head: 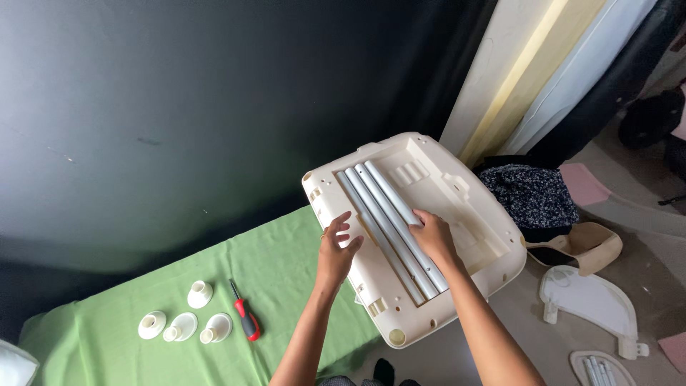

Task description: The person uses a screwdriver to remove four legs from an overturned white plastic table. They unscrew each leg, place the detached legs on a green cloth, and then insert the legs into slots on the table base.

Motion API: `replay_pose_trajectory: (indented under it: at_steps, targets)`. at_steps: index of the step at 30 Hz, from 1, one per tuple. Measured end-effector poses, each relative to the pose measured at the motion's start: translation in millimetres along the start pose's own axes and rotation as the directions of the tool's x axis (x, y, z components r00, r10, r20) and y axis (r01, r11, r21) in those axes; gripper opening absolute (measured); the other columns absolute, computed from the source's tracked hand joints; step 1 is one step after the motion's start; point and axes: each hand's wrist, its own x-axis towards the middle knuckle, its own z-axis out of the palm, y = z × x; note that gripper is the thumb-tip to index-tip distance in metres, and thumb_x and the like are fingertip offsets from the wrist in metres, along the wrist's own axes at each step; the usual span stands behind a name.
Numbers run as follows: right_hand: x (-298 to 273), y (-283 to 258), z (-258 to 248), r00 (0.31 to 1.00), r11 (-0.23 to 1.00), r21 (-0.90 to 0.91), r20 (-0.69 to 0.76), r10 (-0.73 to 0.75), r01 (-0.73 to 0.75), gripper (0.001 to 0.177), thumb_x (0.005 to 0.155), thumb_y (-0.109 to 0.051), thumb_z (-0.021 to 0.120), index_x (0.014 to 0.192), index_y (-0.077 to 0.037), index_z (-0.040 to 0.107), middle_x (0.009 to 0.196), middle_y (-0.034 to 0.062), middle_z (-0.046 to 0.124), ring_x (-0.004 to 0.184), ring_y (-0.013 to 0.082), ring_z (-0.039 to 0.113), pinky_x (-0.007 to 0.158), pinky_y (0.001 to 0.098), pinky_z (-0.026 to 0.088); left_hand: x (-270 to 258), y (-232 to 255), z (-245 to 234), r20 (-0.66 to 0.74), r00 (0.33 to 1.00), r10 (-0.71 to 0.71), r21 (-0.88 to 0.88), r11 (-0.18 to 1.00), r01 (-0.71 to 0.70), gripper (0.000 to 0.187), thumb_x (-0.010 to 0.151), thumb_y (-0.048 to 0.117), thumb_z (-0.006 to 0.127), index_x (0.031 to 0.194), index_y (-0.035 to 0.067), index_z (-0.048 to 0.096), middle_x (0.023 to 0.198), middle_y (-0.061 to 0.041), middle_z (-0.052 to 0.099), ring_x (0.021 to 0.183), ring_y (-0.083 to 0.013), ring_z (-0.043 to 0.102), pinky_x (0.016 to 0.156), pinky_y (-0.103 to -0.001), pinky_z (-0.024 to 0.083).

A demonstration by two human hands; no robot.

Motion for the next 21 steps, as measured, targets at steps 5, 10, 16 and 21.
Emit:
replay_pose_trajectory:
  at_steps: [5,10,16,21]
  targets:
    - [4,6,5,1.0,0.997,-0.072,0.017,-0.017,0.018,0.047,0.088,-0.022,0.066,0.132,-0.006,0.067,0.129,0.0214,0.067,0.122,0.0342,0.064,0.105,0.0404,0.049,0,2,0,0.0,1.0,-0.004,0.02,1.0,0.004,0.06,0.084,0.014,0.077,0.141,0.02,0.059,0.128,-0.012,0.062,0.114,-0.0239,0.066,0.092,-0.039,0.058]
    - [5,4,6,0.999,0.997,-0.076,0.031,-0.031,0.033,0.051,0.095,-0.031,0.064,0.139,-0.005,0.06,0.138,0.0228,0.06,0.129,0.0381,0.058,0.108,0.0432,0.046,-1,6,-2,-0.002,1.0,-0.031,0.014,0.999,0.031,0.058,0.084,0.015,0.076,0.14,0.021,0.06,0.129,-0.011,0.061,0.116,-0.0235,0.064,0.092,-0.039,0.058]
    - [-14,-21,-9,0.993,0.991,-0.082,-0.044,-0.107,0.103,0.057,0.095,-0.037,0.065,0.145,-0.011,0.056,0.14,0.0206,0.057,0.128,0.0429,0.051,0.106,0.0494,0.042,-5,10,-20,-0.112,0.991,0.069,-0.128,0.988,-0.083,0.049,0.088,0.005,0.07,0.135,0.016,0.064,0.126,-0.011,0.061,0.111,-0.0233,0.065,0.086,-0.036,0.062]
    - [-34,-32,-44,0.988,0.987,0.111,-0.109,-0.105,0.117,0.047,0.098,-0.033,0.062,0.14,-0.013,0.06,0.14,0.0155,0.061,0.129,0.031,0.059,0.105,0.044,0.048,-20,11,-51,-0.291,0.931,0.219,0.009,0.974,-0.226,0.038,0.092,0.001,0.065,0.128,0.011,0.067,0.121,-0.009,0.066,0.109,-0.0208,0.065,0.083,-0.033,0.059]
